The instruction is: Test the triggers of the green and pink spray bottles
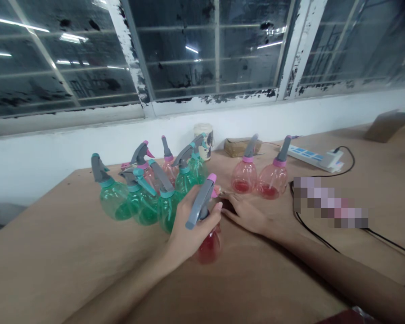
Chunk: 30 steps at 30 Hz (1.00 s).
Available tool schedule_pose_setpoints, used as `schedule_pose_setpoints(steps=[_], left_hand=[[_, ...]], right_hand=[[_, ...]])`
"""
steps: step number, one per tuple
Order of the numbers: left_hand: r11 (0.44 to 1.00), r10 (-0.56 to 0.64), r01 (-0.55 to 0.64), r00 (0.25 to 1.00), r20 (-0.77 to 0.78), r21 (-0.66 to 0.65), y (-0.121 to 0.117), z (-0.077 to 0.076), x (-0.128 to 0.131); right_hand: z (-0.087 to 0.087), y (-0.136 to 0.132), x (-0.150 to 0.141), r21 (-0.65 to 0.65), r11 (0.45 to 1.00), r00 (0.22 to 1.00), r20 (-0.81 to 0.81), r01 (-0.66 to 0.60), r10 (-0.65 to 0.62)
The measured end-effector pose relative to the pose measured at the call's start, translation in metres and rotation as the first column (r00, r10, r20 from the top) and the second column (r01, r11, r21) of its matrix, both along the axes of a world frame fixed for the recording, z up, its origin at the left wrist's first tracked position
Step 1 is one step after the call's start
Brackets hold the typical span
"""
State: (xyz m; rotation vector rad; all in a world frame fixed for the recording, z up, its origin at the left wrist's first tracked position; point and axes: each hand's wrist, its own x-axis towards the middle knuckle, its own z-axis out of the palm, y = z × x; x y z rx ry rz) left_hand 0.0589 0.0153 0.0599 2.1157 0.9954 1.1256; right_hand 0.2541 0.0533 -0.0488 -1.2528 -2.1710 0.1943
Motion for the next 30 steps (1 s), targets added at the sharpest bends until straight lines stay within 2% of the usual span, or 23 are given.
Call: schedule_pose_setpoints(steps=[9,18,22,30], left_hand=[[0.998,0.058,-0.056,0.998,-0.036,0.042,-0.001,0.006,0.001],[0.994,0.04,-0.031,0.996,-0.077,0.108,-0.005,0.007,-0.006],[0.996,0.021,-0.014,0.996,-0.086,0.091,-0.002,0.007,-0.005],[0.994,0.079,-0.075,0.995,-0.054,0.075,0.006,0.001,-0.002]], right_hand=[[0.0,0.0,0.0,0.003,1.0,1.0,0.006,0.001,-0.001],[0.004,-0.003,0.0,0.003,1.0,0.999,0.02,0.026,-0.026],[0.004,-0.003,0.0,-0.008,1.0,0.999,0.025,0.021,-0.021],[0.003,-0.003,0.001,-0.017,1.0,1.0,0.023,0.003,-0.003]])
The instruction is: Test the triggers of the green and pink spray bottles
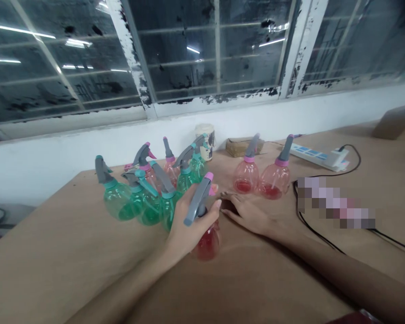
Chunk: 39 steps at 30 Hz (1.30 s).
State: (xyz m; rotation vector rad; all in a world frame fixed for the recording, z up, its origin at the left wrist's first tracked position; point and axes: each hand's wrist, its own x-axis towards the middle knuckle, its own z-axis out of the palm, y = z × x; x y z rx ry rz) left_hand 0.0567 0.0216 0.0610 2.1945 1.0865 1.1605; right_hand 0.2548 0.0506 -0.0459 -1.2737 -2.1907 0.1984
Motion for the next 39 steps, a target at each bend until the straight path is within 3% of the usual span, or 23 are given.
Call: schedule_pose_setpoints(steps=[30,39], left_hand=[[1.0,-0.021,0.021,0.999,0.039,0.022,-0.0006,-0.0022,0.0005],[1.0,-0.002,0.002,1.0,-0.004,-0.006,-0.0023,0.0041,0.0005]], right_hand=[[0.0006,0.0003,0.0006,0.0,1.0,1.0,0.006,-0.012,0.012],[0.0027,-0.0011,0.0002,0.007,1.0,1.0,0.01,-0.008,0.008]])
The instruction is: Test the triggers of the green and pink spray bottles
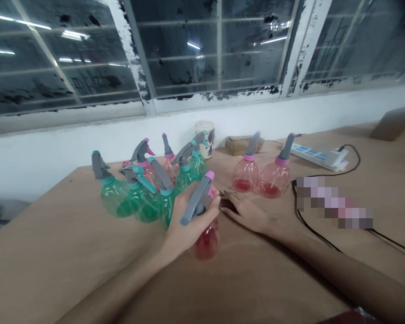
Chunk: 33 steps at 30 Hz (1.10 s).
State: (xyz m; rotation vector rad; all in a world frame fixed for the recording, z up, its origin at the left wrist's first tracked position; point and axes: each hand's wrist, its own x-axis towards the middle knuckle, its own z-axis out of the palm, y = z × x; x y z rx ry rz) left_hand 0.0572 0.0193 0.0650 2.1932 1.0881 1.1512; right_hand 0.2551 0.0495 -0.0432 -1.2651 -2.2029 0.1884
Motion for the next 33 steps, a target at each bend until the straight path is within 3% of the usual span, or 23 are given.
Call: schedule_pose_setpoints(steps=[33], left_hand=[[0.997,-0.053,0.056,0.997,0.064,-0.06,0.0037,-0.0064,0.0009]], right_hand=[[-0.0011,0.0009,0.001,0.003,1.0,1.0,-0.001,-0.005,0.005]])
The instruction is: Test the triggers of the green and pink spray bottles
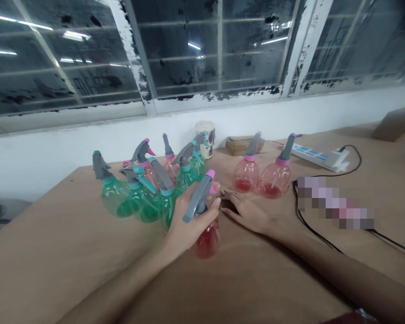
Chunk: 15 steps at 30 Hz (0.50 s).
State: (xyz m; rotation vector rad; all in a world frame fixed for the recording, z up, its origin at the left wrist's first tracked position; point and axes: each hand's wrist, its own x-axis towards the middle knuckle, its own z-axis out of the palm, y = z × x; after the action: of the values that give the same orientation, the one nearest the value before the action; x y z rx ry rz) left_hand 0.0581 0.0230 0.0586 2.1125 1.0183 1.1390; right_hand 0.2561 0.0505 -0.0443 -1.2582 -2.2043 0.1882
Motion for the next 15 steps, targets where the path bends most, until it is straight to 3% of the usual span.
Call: schedule_pose_setpoints(steps=[15], left_hand=[[0.999,0.043,-0.042,0.999,-0.026,0.021,0.0004,0.0028,0.0]], right_hand=[[-0.0004,0.001,-0.0001,0.004,1.0,1.0,0.012,-0.009,0.009]])
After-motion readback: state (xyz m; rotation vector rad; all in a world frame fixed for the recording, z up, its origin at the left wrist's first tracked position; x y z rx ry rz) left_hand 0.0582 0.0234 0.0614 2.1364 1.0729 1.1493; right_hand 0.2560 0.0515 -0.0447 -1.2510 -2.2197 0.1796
